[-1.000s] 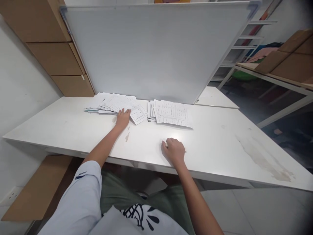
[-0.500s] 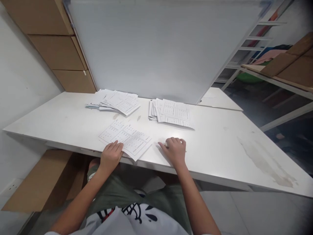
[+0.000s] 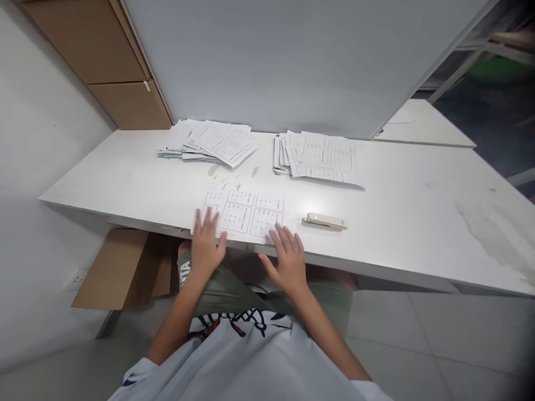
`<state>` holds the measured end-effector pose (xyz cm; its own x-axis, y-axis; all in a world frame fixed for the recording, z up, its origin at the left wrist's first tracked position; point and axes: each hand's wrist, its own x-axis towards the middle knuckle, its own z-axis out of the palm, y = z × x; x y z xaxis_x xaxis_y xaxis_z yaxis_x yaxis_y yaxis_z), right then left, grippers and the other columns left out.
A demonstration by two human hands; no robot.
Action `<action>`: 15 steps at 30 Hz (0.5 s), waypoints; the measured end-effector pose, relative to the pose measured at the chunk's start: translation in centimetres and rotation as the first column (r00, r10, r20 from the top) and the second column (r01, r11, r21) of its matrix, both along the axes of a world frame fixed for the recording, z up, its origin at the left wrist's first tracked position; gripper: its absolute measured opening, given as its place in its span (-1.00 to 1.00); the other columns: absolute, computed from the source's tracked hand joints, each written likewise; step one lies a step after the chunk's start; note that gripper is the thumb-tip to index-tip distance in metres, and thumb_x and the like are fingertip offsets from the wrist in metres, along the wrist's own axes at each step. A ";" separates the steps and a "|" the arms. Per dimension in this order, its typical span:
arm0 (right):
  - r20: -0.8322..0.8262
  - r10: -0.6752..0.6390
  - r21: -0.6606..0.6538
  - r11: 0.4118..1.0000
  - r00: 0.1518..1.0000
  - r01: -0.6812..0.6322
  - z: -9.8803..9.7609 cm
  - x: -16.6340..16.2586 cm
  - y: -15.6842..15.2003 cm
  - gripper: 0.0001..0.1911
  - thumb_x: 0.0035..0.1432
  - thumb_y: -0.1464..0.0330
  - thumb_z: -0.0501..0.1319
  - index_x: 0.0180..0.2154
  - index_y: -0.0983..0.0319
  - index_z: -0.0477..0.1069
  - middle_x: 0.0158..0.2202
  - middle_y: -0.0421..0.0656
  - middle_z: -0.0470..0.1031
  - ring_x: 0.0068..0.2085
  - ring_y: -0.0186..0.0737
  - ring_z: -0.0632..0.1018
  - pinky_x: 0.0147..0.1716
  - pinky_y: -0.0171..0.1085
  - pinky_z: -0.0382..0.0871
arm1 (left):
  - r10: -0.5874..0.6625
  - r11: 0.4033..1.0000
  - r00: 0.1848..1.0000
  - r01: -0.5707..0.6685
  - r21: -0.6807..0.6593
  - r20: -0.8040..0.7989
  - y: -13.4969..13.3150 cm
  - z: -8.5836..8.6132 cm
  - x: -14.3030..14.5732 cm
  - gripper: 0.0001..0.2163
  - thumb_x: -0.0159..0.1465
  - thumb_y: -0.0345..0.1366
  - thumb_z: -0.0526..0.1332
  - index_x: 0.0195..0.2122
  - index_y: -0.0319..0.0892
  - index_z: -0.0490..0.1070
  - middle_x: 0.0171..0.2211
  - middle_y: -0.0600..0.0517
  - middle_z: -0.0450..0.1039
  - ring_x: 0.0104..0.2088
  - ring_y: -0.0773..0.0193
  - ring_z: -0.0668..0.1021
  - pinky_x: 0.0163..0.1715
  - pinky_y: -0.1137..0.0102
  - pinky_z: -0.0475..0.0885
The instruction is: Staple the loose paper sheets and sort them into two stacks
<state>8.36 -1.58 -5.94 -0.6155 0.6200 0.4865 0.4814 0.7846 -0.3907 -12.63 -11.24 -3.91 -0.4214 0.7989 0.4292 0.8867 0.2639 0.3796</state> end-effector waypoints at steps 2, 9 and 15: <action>0.059 -0.026 -0.028 0.999 0.998 0.027 0.4 -0.6 1.2 -0.30 0.30 0.06 0.08 0.33 0.27 0.07 0.35 0.12 0.15 0.37 0.13 0.14 0.27 0.13 0.06 | 0.208 0.978 0.977 -0.207 -0.031 0.043 0.5 0.1 -1.5 -0.37 0.37 -0.11 0.03 0.34 -0.45 0.03 0.34 -0.39 0.06 0.41 -0.19 -0.07 0.34 -0.15 -0.09; 0.187 0.149 -0.046 0.989 0.971 -0.143 1.0 -2.6 2.0 -0.45 0.32 0.13 0.09 0.23 0.27 0.28 0.32 0.08 0.23 0.32 0.08 0.25 0.28 0.11 0.09 | 0.218 0.976 0.953 -0.207 -0.074 0.211 0.3 -0.7 -1.0 -0.35 0.38 -0.02 0.01 0.37 -0.35 0.01 0.38 -0.32 -0.01 0.37 -0.21 0.10 0.33 -0.12 0.01; 0.166 0.160 -0.061 0.987 0.973 -0.152 1.0 -2.5 2.1 -0.52 0.34 0.21 0.09 0.21 0.23 0.31 0.31 0.04 0.25 0.30 0.03 0.28 0.26 0.08 0.15 | 0.165 0.985 0.912 -0.171 -0.017 0.376 -0.6 -0.1 -0.7 -0.39 0.36 -0.09 0.08 0.39 -0.14 -0.01 0.29 -0.16 0.24 0.36 -0.10 0.15 0.32 -0.04 0.08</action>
<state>5.82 0.56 -4.93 -0.7774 0.5301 0.3386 0.4173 0.8374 -0.3529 -13.28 -11.87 -3.96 -0.6809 0.6968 0.2257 0.6220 0.3875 0.6804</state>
